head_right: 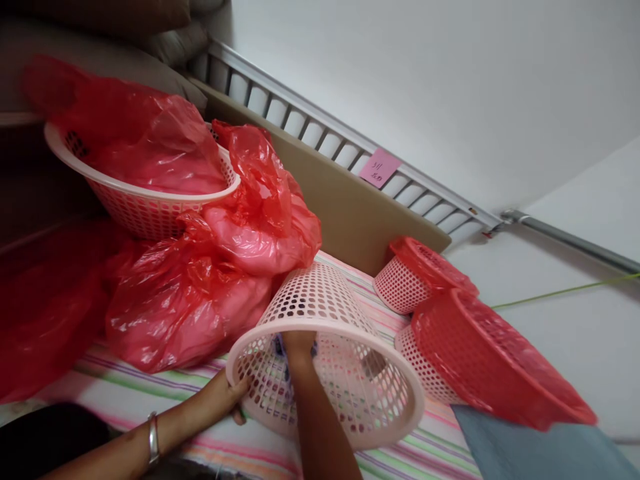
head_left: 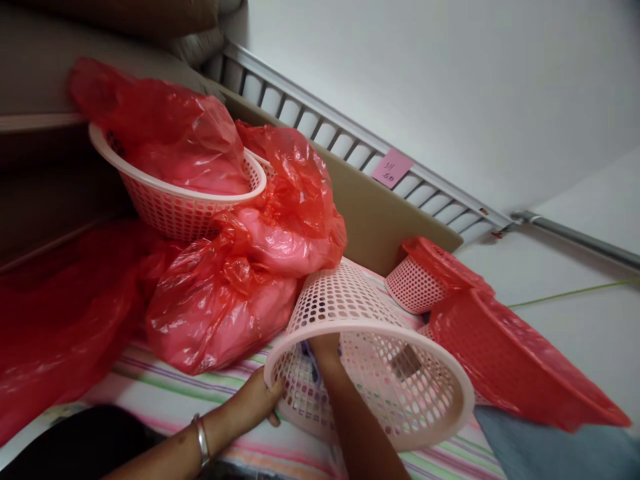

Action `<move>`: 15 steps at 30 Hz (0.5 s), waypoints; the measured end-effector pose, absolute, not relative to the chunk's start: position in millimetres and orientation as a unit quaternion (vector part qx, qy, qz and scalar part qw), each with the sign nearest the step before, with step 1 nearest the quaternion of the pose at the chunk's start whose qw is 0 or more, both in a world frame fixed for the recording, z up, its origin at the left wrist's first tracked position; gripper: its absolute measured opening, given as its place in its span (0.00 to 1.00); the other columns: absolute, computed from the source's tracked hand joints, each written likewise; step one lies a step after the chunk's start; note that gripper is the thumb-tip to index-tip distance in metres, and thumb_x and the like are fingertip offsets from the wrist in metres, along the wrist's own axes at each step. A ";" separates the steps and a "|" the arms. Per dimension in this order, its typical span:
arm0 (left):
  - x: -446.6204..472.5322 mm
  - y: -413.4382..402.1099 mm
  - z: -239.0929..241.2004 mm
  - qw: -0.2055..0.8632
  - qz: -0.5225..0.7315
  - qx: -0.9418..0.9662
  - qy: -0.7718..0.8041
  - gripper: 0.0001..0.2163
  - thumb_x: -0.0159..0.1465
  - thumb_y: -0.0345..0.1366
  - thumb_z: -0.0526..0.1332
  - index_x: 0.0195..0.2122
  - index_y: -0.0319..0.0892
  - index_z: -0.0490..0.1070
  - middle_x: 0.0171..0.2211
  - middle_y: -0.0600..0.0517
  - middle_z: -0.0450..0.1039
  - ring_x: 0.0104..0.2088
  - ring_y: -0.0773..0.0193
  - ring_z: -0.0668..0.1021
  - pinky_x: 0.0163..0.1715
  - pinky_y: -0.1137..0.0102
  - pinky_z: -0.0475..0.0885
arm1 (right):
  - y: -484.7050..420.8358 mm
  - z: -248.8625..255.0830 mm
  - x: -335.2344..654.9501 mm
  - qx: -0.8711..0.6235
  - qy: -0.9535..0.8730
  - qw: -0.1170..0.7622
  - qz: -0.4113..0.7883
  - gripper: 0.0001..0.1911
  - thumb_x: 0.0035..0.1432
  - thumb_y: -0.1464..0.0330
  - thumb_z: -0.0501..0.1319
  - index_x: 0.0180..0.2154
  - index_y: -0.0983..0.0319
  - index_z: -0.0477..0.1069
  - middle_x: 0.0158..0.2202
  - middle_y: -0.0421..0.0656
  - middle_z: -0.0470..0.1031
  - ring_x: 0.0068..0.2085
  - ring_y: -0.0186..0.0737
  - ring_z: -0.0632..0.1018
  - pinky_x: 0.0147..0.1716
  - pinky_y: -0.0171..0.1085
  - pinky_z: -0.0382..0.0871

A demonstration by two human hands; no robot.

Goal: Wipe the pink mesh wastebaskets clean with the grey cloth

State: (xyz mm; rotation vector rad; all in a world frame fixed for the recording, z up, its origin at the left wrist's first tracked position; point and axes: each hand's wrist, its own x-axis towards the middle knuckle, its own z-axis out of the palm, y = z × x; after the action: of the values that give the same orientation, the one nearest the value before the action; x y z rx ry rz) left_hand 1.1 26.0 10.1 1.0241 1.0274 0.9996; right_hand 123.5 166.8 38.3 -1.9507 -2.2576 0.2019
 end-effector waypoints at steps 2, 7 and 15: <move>1.3 26.0 8.9 0.630 0.442 0.453 0.450 0.23 0.61 0.45 0.53 0.53 0.35 0.61 0.36 0.44 0.73 0.21 0.68 0.76 0.13 0.78 0.71 | 152.0 39.9 122.5 -0.663 -0.745 0.062 0.036 0.13 0.57 0.68 0.53 0.39 0.64 0.74 0.38 0.53 0.75 0.42 0.48 0.75 0.42 0.42 0.63; 1.3 26.0 4.4 0.621 0.443 0.478 0.435 0.23 0.61 0.47 0.52 0.52 0.37 0.63 0.36 0.44 0.74 0.21 0.67 0.77 0.13 0.78 0.71 | 75.8 34.8 132.5 -0.641 -0.766 0.010 -0.045 0.19 0.52 0.72 0.53 0.46 0.66 0.70 0.40 0.54 0.74 0.41 0.51 0.74 0.41 0.44 0.64; 1.7 22.9 8.0 0.621 0.448 0.479 0.429 0.20 0.62 0.47 0.51 0.50 0.40 0.67 0.36 0.47 0.76 0.25 0.63 0.79 0.12 0.80 0.70 | 9.7 12.7 168.3 -0.604 -0.795 -0.044 -0.019 0.26 0.51 0.68 0.55 0.54 0.63 0.65 0.51 0.54 0.69 0.52 0.54 0.69 0.50 0.47 0.60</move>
State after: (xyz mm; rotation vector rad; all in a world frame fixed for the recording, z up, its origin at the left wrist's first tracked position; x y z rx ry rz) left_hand 1.7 22.9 8.0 1.1005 0.9857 1.0287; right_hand 168.3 9.7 12.7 -1.9537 -2.5717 -0.0604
